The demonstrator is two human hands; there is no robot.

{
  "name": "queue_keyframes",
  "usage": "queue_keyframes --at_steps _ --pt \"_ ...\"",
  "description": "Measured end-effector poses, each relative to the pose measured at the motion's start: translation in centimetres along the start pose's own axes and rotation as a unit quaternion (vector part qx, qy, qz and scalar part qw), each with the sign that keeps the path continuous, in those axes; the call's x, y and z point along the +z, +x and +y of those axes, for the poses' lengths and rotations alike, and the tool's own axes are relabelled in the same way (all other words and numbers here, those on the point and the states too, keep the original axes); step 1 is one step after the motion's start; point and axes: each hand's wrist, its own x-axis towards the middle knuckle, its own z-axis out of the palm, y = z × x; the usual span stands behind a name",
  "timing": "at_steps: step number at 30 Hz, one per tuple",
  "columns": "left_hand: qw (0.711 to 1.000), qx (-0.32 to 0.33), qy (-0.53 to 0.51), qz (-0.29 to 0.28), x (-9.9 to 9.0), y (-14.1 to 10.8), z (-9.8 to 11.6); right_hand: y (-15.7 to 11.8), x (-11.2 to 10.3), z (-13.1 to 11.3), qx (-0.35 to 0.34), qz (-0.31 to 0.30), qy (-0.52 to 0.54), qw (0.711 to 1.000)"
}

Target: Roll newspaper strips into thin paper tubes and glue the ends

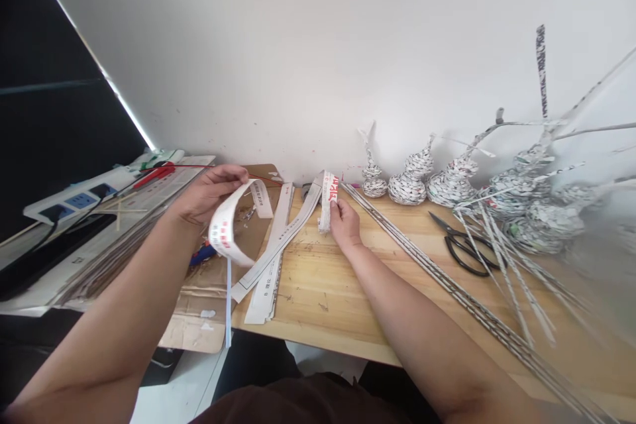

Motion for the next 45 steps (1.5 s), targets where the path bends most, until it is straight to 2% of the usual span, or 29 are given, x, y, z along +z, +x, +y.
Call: queue_keyframes --at_steps 5,7,12,14,16,21,23,26,32,35,38,42,45 --pt "0.996 -0.067 0.056 -0.006 -0.7 0.5 -5.7 -0.1 0.1 -0.1 -0.002 -0.007 -0.001 1.000" --pt "0.997 -0.060 0.057 0.000 -0.8 0.6 -6.6 -0.1 0.1 -0.1 -0.005 -0.012 0.000 1.000" --pt "0.998 0.021 0.054 -0.013 -0.9 0.9 -4.3 -0.1 0.1 -0.3 -0.011 -0.017 -0.003 1.000" --pt "0.998 0.020 0.065 -0.016 -1.0 1.1 -3.9 -0.1 0.1 -0.3 -0.012 -0.019 -0.004 1.000" --pt "0.996 -0.020 0.086 -0.008 -1.3 1.1 -4.7 -0.1 0.1 -0.2 -0.014 -0.022 -0.005 1.000" --pt "0.985 -0.107 0.136 -0.023 -2.0 -0.2 -9.3 0.0 0.3 0.5 -0.019 -0.033 -0.010 0.999" --pt "0.979 -0.129 0.152 -0.036 -2.2 -0.7 -10.3 0.0 0.4 0.7 -0.020 -0.040 -0.012 0.999" --pt "0.976 -0.127 0.174 -0.037 -2.0 -0.4 -10.1 0.0 0.5 1.0 -0.020 -0.051 -0.015 0.998" --pt "0.969 -0.054 0.240 -0.020 0.0 2.6 -7.2 0.0 0.3 0.9 -0.017 -0.059 -0.021 0.998" --pt "0.967 -0.024 0.252 -0.015 0.8 2.8 -6.6 0.0 0.3 0.7 -0.016 -0.061 -0.024 0.998" --pt "0.968 -0.035 0.249 -0.023 0.8 2.0 -7.5 0.0 0.3 0.7 -0.015 -0.062 -0.028 0.998" --pt "0.968 -0.093 0.230 -0.029 -0.4 0.9 -9.8 0.0 0.4 0.7 -0.015 -0.061 -0.032 0.998" --pt "0.967 -0.133 0.213 -0.027 -1.0 0.5 -10.7 -0.1 0.4 0.8 -0.016 -0.062 -0.034 0.997"
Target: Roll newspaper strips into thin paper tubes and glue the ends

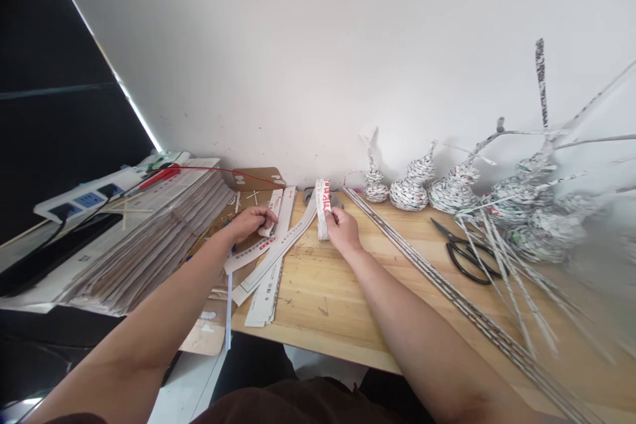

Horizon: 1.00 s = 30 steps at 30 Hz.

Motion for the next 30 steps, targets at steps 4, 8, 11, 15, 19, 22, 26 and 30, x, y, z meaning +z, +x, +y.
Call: queue_keyframes --at_steps 4,8,11,15,19,22,26,30 --pt "1.000 -0.012 -0.016 -0.005 0.0 -0.1 0.0 0.0 0.0 0.0 -0.001 -0.003 -0.004 1.000" --pt "1.000 0.018 -0.021 0.015 0.4 0.1 0.6 0.0 0.0 0.0 -0.001 -0.008 -0.010 1.000" --pt "0.999 0.042 -0.017 0.012 0.9 0.3 1.4 0.0 -0.1 0.0 -0.002 -0.010 -0.014 1.000" --pt "0.998 0.047 -0.022 -0.029 2.0 0.7 2.5 0.0 -0.1 0.0 -0.003 -0.014 -0.017 1.000" --pt "0.997 0.037 -0.060 -0.043 2.8 0.8 2.7 0.0 -0.1 -0.1 -0.003 -0.016 -0.017 1.000" --pt "0.994 0.014 -0.098 -0.038 2.6 0.4 2.5 0.0 -0.1 -0.2 -0.003 -0.014 -0.019 1.000" --pt "0.990 -0.021 -0.139 -0.016 2.0 -0.4 2.6 0.0 -0.1 -0.2 -0.002 -0.012 -0.020 1.000" --pt "0.986 -0.039 -0.158 0.039 1.8 -0.3 2.4 0.0 -0.1 -0.3 0.000 -0.012 -0.018 1.000"
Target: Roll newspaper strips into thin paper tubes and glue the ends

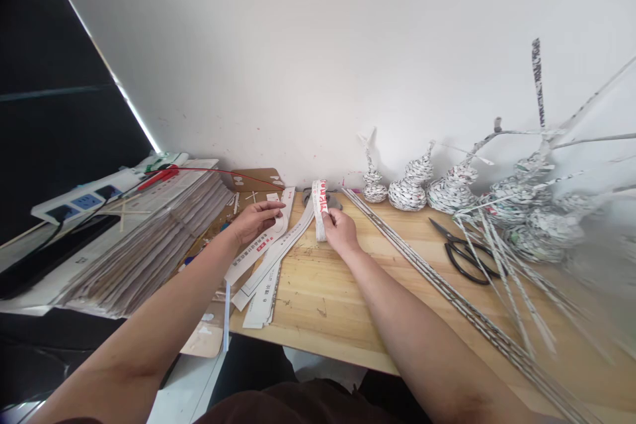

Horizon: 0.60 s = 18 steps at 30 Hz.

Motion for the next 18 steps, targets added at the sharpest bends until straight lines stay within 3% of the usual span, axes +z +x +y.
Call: queue_keyframes --at_steps 7,9,18 --pt "0.986 0.034 -0.015 0.164 -0.5 1.1 -1.2 0.0 0.0 0.0 0.000 -0.001 0.004 1.000" --pt "0.982 0.020 -0.043 0.184 -0.8 1.0 -1.2 0.0 0.0 0.0 0.001 -0.002 0.004 1.000" --pt "0.986 -0.057 -0.131 0.082 -1.3 -0.7 0.2 0.0 0.0 0.0 0.000 0.000 0.003 1.000"
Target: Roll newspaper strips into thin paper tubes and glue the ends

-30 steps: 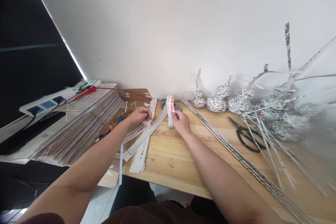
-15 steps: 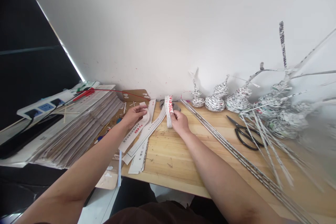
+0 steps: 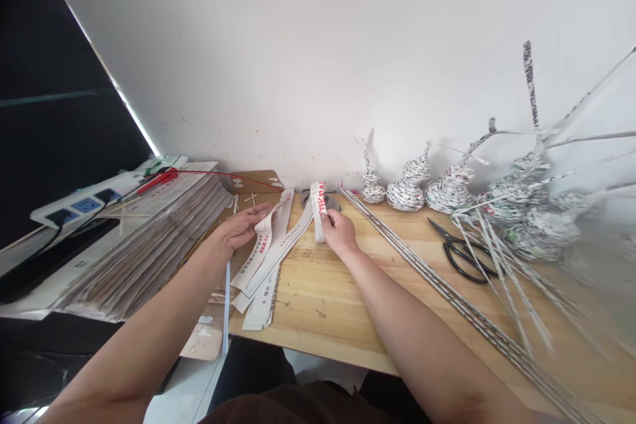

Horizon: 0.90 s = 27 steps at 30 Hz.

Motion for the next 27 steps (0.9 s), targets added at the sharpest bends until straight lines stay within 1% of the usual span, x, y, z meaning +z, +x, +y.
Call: queue_keyframes --at_steps 2,8,11,15,17,20,23,27 --pt "1.000 0.004 0.006 -0.002 0.0 0.4 -0.2 0.0 0.0 0.0 -0.001 0.000 -0.001 1.000" --pt "0.996 0.041 0.074 0.043 0.1 2.5 -1.7 0.0 0.0 0.0 -0.004 0.001 -0.005 1.000" --pt "0.989 0.069 0.123 0.045 0.4 2.6 -2.2 0.1 0.1 0.2 -0.006 0.002 -0.008 1.000" --pt "0.975 0.125 0.173 0.067 0.4 1.3 -2.6 0.1 0.2 0.4 -0.007 0.002 -0.011 1.000" --pt "0.968 0.143 0.189 0.083 0.0 0.6 -2.8 0.1 0.2 0.4 -0.006 0.001 -0.013 1.000" --pt "0.963 0.147 0.207 0.088 -1.0 -0.5 -3.1 0.1 0.1 0.3 -0.007 -0.001 -0.015 1.000" --pt "0.954 0.149 0.251 0.069 -1.9 -1.8 -3.2 0.0 0.0 0.1 -0.007 -0.001 -0.014 1.000" --pt "0.914 0.148 0.377 0.022 -2.0 -3.9 -2.7 0.0 0.0 0.0 -0.005 -0.001 -0.008 1.000"
